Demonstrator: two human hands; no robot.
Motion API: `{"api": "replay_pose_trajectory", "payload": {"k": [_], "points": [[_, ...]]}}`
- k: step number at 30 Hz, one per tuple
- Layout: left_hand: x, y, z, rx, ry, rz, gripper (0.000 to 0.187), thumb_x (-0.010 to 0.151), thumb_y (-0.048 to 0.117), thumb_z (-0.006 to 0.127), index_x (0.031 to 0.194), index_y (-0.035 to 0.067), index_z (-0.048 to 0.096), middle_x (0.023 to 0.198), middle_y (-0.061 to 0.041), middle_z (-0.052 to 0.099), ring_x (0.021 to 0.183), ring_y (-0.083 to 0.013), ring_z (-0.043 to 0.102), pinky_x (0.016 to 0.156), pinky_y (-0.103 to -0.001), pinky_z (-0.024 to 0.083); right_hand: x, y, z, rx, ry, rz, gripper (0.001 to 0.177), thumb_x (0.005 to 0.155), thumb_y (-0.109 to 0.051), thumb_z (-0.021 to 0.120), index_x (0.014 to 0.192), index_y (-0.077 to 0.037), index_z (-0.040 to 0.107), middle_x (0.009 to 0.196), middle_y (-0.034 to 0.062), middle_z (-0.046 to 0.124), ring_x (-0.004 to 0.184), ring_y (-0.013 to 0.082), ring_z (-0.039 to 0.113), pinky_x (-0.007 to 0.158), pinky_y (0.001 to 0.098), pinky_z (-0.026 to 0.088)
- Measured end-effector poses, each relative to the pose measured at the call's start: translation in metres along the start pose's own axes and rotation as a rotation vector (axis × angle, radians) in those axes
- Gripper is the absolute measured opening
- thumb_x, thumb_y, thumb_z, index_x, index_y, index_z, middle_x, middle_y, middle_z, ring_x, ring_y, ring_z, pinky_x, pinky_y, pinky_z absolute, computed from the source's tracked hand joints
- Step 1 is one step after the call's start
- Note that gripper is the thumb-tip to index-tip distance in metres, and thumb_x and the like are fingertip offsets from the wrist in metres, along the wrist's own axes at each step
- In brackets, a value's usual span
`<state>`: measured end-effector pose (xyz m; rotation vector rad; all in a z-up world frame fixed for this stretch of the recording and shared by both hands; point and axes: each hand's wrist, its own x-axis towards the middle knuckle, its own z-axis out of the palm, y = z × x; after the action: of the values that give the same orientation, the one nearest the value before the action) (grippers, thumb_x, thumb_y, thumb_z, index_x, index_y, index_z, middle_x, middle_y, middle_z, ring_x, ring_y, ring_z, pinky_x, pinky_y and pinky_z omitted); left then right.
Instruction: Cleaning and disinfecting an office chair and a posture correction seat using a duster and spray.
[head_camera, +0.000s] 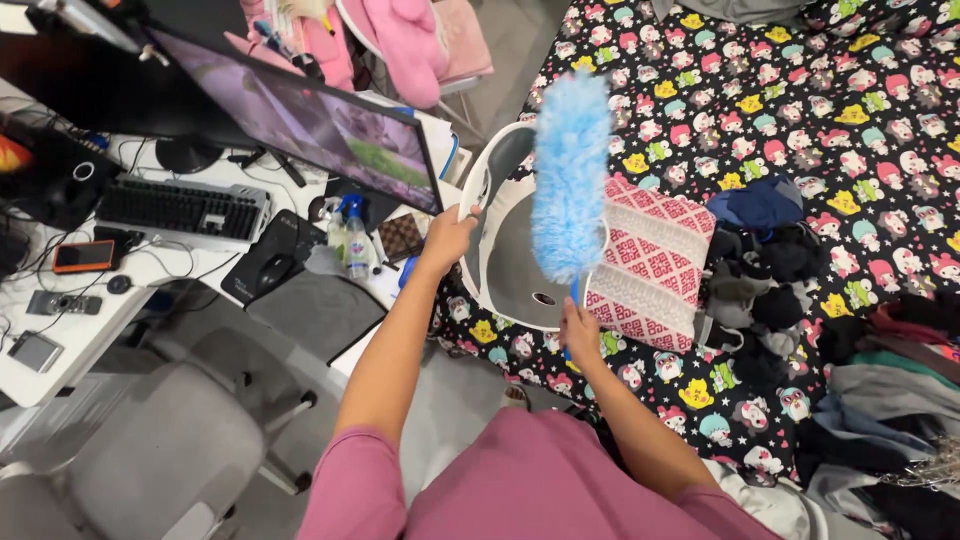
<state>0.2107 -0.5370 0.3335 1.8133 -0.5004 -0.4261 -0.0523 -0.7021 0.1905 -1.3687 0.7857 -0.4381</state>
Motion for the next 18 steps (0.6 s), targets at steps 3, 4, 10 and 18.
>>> {"api": "replay_pose_trajectory", "payload": {"k": [3, 4, 10, 18], "points": [[0.043, -0.044, 0.018, 0.058, 0.146, -0.017, 0.03, 0.09, 0.023, 0.063, 0.114, 0.009, 0.074, 0.088, -0.017, 0.073, 0.084, -0.0259, 0.068, 0.078, -0.037, 0.05, 0.018, 0.008, -0.002, 0.089, -0.022, 0.14, 0.044, 0.103, -0.045, 0.054, 0.076, -0.01, 0.05, 0.051, -0.0007, 0.043, 0.038, 0.0114, 0.042, 0.036, 0.0293, 0.035], [0.057, -0.067, 0.02, 0.063, 0.217, 0.065, 0.027, 0.092, 0.021, 0.064, 0.113, 0.008, 0.074, 0.093, -0.014, 0.072, 0.086, -0.0223, 0.066, 0.079, -0.035, 0.05, 0.021, 0.01, -0.004, 0.095, -0.036, 0.163, 0.044, 0.103, -0.045, 0.054, 0.076, -0.01, 0.049, 0.052, -0.0007, 0.042, 0.038, 0.011, 0.041, 0.035, 0.0291, 0.034], [0.063, -0.075, 0.011, -0.08, 0.275, -0.111, 0.021, 0.093, 0.018, 0.064, 0.109, 0.008, 0.075, 0.089, -0.007, 0.071, 0.077, -0.0145, 0.061, 0.072, -0.032, 0.048, 0.022, 0.023, -0.017, 0.045, -0.036, 0.244, 0.043, 0.103, -0.044, 0.055, 0.078, -0.01, 0.047, 0.054, -0.0011, 0.041, 0.039, 0.0098, 0.04, 0.035, 0.0294, 0.034], [0.093, -0.026, 0.027, -0.26, 0.235, -0.03, 0.021, 0.096, 0.018, 0.065, 0.111, 0.007, 0.075, 0.083, 0.004, 0.066, 0.071, -0.0045, 0.053, 0.064, -0.025, 0.044, 0.036, 0.019, -0.023, 0.082, -0.003, 0.195, 0.045, 0.104, -0.045, 0.052, 0.078, -0.009, 0.05, 0.052, 0.0005, 0.041, 0.037, 0.0104, 0.039, 0.035, 0.0292, 0.034]]}}
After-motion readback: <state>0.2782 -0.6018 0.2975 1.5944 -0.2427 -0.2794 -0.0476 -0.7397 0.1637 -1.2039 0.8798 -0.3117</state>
